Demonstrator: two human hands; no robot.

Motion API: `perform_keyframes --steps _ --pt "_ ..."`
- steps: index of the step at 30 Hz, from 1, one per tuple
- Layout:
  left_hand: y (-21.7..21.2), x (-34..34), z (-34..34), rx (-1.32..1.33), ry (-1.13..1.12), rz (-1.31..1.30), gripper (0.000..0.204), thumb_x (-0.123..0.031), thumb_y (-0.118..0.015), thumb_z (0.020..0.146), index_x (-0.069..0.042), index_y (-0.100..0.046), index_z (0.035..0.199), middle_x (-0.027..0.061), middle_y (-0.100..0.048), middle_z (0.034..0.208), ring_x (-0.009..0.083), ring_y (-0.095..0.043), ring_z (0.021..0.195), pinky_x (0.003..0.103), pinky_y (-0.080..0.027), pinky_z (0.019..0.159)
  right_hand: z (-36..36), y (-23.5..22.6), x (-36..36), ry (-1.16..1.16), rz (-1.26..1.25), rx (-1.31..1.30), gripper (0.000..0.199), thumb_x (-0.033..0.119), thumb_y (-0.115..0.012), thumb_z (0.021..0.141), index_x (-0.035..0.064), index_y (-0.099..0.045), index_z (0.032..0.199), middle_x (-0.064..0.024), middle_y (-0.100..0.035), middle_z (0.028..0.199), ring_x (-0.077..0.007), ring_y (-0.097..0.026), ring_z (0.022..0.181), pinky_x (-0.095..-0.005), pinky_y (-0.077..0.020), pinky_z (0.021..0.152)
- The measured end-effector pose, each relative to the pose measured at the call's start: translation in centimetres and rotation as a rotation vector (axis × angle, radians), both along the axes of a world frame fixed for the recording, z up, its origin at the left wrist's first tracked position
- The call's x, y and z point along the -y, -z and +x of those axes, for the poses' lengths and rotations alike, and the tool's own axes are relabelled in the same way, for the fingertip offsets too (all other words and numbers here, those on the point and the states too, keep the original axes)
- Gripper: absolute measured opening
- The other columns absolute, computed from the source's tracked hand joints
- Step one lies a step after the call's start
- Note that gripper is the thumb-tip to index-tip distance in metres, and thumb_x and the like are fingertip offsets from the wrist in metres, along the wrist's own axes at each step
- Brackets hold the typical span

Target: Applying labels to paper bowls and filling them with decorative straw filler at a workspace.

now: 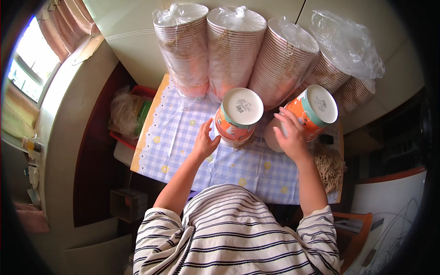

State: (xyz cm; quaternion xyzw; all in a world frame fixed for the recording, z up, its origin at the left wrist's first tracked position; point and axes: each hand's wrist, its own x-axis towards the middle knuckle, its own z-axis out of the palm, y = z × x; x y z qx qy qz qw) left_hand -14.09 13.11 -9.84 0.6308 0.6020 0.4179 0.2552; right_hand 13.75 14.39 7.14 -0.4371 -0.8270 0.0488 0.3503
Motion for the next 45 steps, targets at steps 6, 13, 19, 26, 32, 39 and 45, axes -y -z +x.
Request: perform_keyframes --steps 6,13,19,26,32,39,45 --pt "3.3 6.3 1.2 0.095 -0.026 -0.127 0.06 -0.006 -0.071 0.075 -0.006 -0.046 0.129 0.013 -0.055 0.114 0.0226 -0.059 0.095 0.034 -0.049 0.078 4.2 -5.2 2.6 0.344 0.167 0.06 0.037 0.012 -0.075 0.071 0.0036 -0.06 0.104 -0.0107 -0.059 0.105 -0.0311 -0.057 0.094 -0.0409 -0.0458 0.085" --pt "0.6 13.5 4.3 0.134 0.35 -0.434 0.027 -0.013 -0.063 0.082 -0.006 -0.064 0.107 0.016 -0.06 0.104 0.0292 -0.063 0.092 0.036 -0.052 0.077 8.1 -3.6 2.1 0.458 0.213 0.228 0.037 0.01 -0.075 0.07 0.005 -0.057 0.102 -0.0086 -0.058 0.102 -0.0301 -0.055 0.091 -0.0404 -0.044 0.081" --pt "-1.3 13.8 4.1 0.072 0.347 -0.42 0.026 -0.013 -0.062 0.082 -0.005 -0.065 0.107 0.0151 -0.062 0.099 0.0264 -0.064 0.087 0.034 -0.053 0.069 8.3 -4.3 0.4 0.363 0.173 0.139 0.027 0.004 -0.073 0.071 0.0034 -0.053 0.09 -0.0103 -0.056 0.09 -0.0288 -0.057 0.074 -0.0376 -0.0465 0.066" --pt "-1.2 13.6 4.0 0.108 0.351 -0.377 0.022 -0.011 -0.06 0.083 -0.005 -0.066 0.103 0.0155 -0.063 0.095 0.0272 -0.064 0.08 0.034 -0.052 0.064 9.0 -5.3 0.1 0.368 0.068 0.007 0.027 0.0 -0.072 0.072 0.0015 -0.053 0.089 -0.0068 -0.053 0.089 -0.0146 -0.044 0.055 -0.0289 -0.0416 0.053" --pt "-1.6 12.6 4.5 0.114 0.378 -0.313 0.022 -0.009 -0.06 0.083 -0.005 -0.066 0.103 0.014 -0.063 0.093 0.026 -0.064 0.077 0.032 -0.052 0.06 9.4 -9.0 0.8 0.394 0.121 -0.063 0.026 0.0 -0.073 0.072 0.0016 -0.056 0.092 -0.0065 -0.058 0.096 -0.0128 -0.045 0.054 -0.027 -0.0428 0.052" --pt "-3.5 11.2 4.6 0.126 0.373 -0.357 0.021 -0.011 -0.06 0.085 -0.006 -0.065 0.104 0.013 -0.062 0.096 0.0262 -0.064 0.084 0.035 -0.052 0.065 11.1 -12.1 3.9 0.432 0.271 -0.232 0.019 -0.003 -0.069 0.079 0.0007 -0.058 0.094 -0.0091 -0.06 0.105 -0.0093 -0.055 0.077 -0.0211 -0.0467 0.064" --pt "-3.1 10.9 5.1 0.165 0.419 -0.312 0.022 -0.009 -0.061 0.084 -0.006 -0.065 0.105 0.0127 -0.063 0.097 0.0244 -0.065 0.078 0.031 -0.052 0.059 21.4 -11.0 12.1 0.334 0.51 -0.908 0.022 0.012 -0.051 0.095 -0.002 -0.054 0.111 -0.0115 -0.061 0.109 -0.0126 -0.055 0.086 -0.0258 -0.0442 0.077"
